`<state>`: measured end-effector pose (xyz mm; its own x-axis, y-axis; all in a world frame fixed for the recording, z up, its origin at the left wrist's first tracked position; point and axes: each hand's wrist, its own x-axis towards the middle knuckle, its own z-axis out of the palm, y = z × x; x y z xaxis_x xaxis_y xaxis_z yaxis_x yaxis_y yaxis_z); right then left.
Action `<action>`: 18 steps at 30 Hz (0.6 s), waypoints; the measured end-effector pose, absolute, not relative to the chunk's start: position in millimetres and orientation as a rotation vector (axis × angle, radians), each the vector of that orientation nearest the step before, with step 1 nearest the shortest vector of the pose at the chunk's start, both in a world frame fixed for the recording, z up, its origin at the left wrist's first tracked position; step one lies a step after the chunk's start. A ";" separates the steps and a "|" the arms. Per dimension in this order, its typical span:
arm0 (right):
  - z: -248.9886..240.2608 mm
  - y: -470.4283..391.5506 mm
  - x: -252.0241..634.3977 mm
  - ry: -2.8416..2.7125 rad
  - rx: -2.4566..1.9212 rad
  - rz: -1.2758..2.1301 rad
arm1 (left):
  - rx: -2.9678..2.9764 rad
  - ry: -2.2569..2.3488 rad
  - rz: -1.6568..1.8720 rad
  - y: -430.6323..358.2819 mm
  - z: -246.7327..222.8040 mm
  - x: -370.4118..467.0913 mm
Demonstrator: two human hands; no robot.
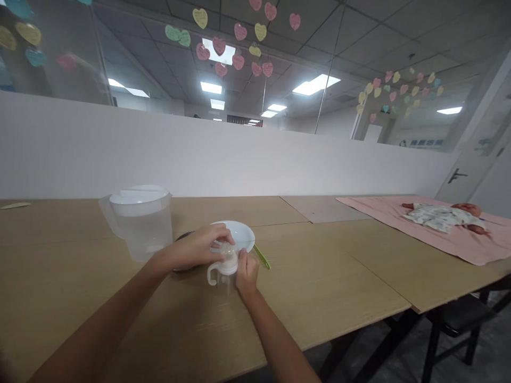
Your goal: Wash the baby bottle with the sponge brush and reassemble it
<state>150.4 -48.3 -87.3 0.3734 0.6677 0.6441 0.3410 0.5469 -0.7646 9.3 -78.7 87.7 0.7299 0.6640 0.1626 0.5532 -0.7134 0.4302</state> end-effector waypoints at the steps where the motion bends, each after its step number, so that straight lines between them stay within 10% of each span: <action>1: -87.6 -48.2 150.3 -1.218 -1.032 0.270 | 2.579 0.961 0.439 -79.8 88.6 10.2; 18: -84.6 -47.7 150.7 -1.221 -1.063 0.194 | 2.700 1.007 0.431 -78.6 82.9 9.6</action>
